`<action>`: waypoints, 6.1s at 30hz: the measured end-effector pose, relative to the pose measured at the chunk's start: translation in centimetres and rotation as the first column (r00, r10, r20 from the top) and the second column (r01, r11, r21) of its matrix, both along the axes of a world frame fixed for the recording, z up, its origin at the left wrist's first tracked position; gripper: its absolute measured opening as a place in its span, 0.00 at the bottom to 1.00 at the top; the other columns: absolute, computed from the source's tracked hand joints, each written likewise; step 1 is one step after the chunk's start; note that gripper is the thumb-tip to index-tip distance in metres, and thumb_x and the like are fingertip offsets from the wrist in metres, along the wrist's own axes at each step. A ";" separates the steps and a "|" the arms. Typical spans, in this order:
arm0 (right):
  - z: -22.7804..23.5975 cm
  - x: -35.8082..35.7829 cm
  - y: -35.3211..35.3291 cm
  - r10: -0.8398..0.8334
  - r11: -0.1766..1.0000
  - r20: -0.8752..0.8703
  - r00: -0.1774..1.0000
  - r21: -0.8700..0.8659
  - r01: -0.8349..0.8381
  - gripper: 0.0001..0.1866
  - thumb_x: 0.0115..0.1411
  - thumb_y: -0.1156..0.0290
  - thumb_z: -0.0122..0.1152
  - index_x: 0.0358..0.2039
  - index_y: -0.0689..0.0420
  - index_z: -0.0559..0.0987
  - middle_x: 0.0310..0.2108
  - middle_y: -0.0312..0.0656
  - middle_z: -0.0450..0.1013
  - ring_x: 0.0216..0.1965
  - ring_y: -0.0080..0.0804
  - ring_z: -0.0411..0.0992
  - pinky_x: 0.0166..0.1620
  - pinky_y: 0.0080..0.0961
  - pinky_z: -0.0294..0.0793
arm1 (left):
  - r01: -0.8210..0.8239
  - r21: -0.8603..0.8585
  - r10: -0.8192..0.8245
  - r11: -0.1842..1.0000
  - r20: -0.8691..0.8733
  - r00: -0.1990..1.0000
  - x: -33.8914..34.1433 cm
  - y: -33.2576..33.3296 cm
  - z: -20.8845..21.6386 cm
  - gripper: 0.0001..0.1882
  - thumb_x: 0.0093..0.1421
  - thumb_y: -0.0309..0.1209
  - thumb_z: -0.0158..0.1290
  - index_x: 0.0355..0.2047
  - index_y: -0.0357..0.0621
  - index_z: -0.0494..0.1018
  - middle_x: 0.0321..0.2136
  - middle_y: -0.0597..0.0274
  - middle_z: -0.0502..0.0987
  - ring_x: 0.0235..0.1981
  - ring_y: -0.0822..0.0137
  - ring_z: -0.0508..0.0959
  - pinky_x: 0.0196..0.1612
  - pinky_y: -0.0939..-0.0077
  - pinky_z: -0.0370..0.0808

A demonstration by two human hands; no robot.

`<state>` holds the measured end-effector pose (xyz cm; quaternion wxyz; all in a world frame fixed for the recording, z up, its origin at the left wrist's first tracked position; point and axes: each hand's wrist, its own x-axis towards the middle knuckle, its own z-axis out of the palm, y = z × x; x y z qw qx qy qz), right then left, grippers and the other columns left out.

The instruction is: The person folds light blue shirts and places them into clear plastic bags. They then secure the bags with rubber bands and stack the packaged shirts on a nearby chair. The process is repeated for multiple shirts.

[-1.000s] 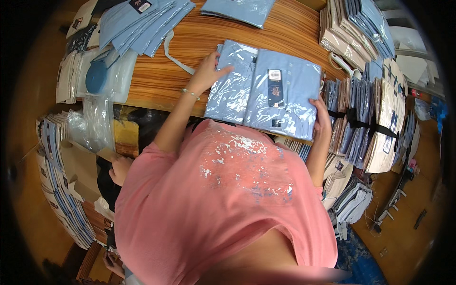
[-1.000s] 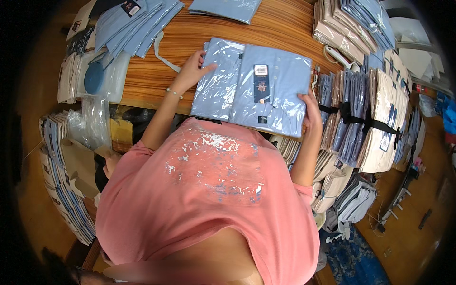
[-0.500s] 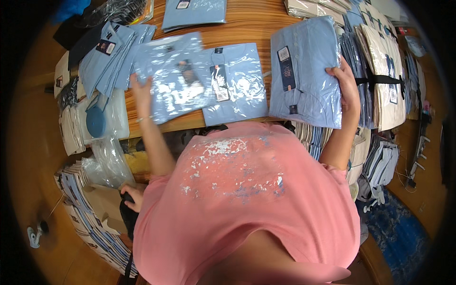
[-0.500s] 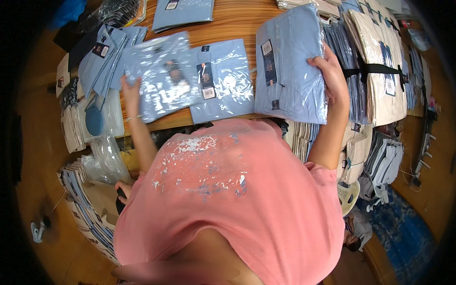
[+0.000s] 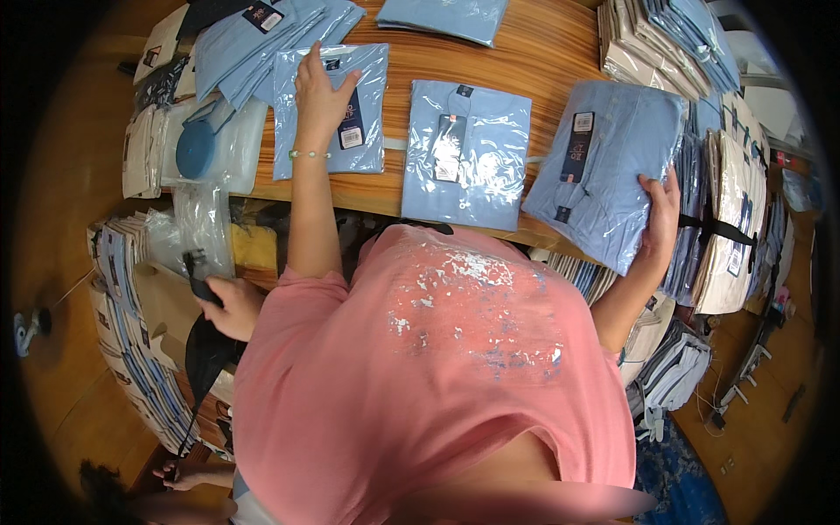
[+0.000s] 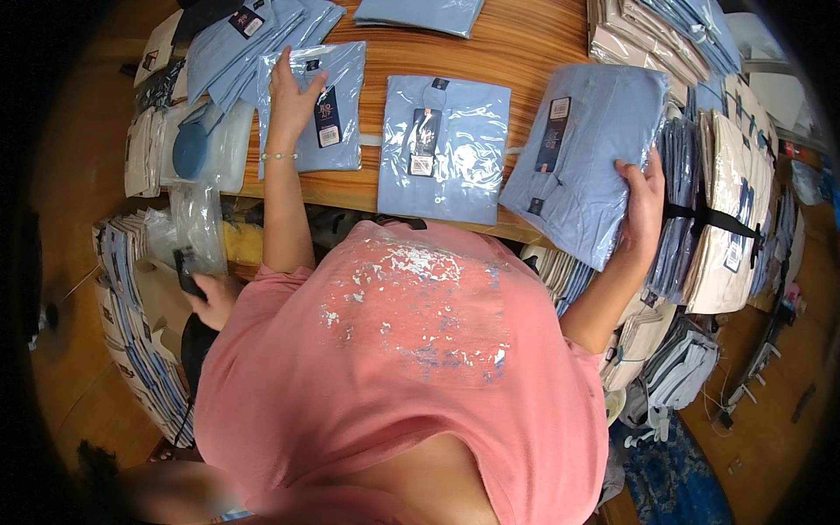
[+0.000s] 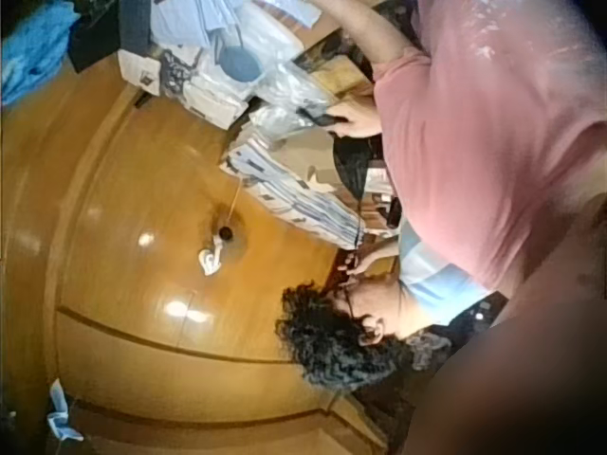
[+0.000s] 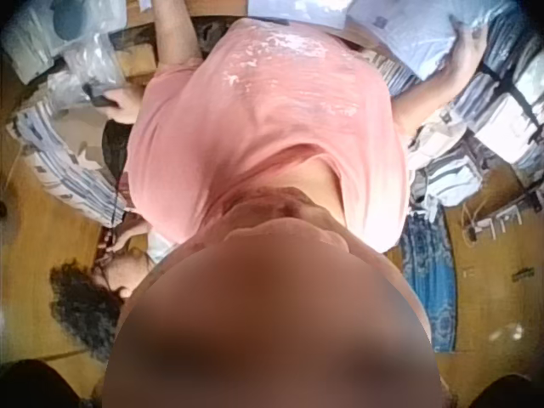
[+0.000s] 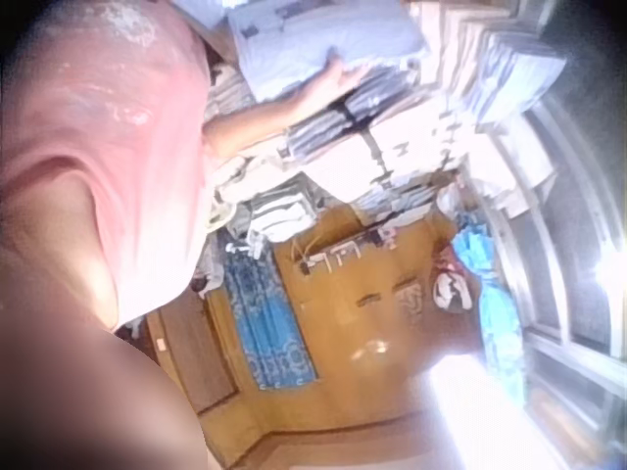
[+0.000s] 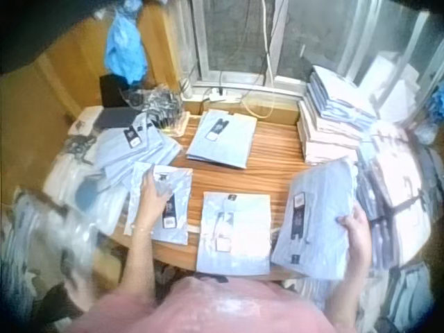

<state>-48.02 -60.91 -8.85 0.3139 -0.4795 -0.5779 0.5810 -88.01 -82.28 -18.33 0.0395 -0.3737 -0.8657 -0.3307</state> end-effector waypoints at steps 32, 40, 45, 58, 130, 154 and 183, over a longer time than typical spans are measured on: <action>-10.0 -15.2 -6.5 0.540 0.811 0.091 0.837 0.208 -0.546 0.42 0.49 0.60 0.65 0.60 0.56 0.54 0.58 0.48 0.56 0.57 0.42 0.57 0.56 0.37 0.59 | -0.183 0.498 -0.255 0.848 0.685 0.682 -3.3 -6.0 6.0 0.25 0.56 0.30 0.54 0.51 0.32 0.61 0.47 0.55 0.70 0.48 0.68 0.69 0.53 0.75 0.61; -3.1 -19.3 0.4 0.572 0.819 -0.408 0.712 0.327 -0.471 0.17 0.58 0.68 0.54 0.47 0.54 0.67 0.33 0.35 0.70 0.32 0.24 0.71 0.36 0.18 0.71 | 0.082 0.728 -0.501 0.681 0.381 0.777 -0.2 2.1 14.8 0.22 0.57 0.24 0.47 0.53 0.36 0.61 0.50 0.58 0.67 0.50 0.68 0.67 0.54 0.75 0.61; 0.2 -18.3 1.0 0.386 0.915 -0.484 0.785 0.091 -0.393 0.13 0.57 0.67 0.54 0.43 0.54 0.70 0.31 0.32 0.70 0.28 0.17 0.67 0.30 0.14 0.66 | 0.005 0.714 -0.525 0.700 0.510 0.681 -2.2 6.9 10.2 0.19 0.58 0.27 0.47 0.50 0.36 0.63 0.46 0.58 0.70 0.47 0.68 0.69 0.50 0.74 0.66; -9.5 -9.1 1.2 0.368 0.927 0.045 0.929 0.054 -0.370 0.22 0.49 0.71 0.63 0.45 0.57 0.68 0.25 0.36 0.70 0.26 0.23 0.70 0.21 0.24 0.69 | 0.113 0.496 -0.508 0.861 0.833 0.220 3.4 5.3 -2.4 0.17 0.61 0.29 0.44 0.49 0.33 0.62 0.42 0.54 0.71 0.42 0.67 0.73 0.46 0.72 0.71; -13.8 -23.5 6.7 -0.016 0.268 0.738 0.674 0.653 -0.708 0.29 0.51 0.75 0.52 0.55 0.51 0.62 0.53 0.45 0.61 0.51 0.36 0.63 0.47 0.36 0.67 | 0.072 0.266 -0.240 0.961 0.681 0.692 8.6 0.9 -4.0 0.38 0.56 0.42 0.50 0.59 0.34 0.47 0.60 0.44 0.48 0.62 0.54 0.46 0.61 0.68 0.47; 0.6 -25.8 -0.2 0.618 0.237 0.402 0.676 0.725 -0.647 0.15 0.52 0.60 0.54 0.33 0.57 0.79 0.30 0.51 0.74 0.32 0.45 0.73 0.37 0.34 0.72 | -0.428 0.750 -0.548 0.505 0.661 0.513 8.1 11.1 -2.7 0.14 0.50 0.24 0.47 0.37 0.32 0.68 0.37 0.54 0.72 0.38 0.64 0.73 0.41 0.73 0.71; 3.1 -10.5 0.2 0.583 0.807 0.025 0.812 0.098 -0.583 0.23 0.57 0.60 0.53 0.47 0.63 0.68 0.41 0.45 0.71 0.41 0.29 0.70 0.42 0.24 0.71 | -0.057 0.622 -0.579 0.781 0.755 0.309 8.0 3.0 8.7 0.24 0.53 0.23 0.48 0.52 0.37 0.61 0.46 0.51 0.70 0.45 0.61 0.73 0.48 0.69 0.71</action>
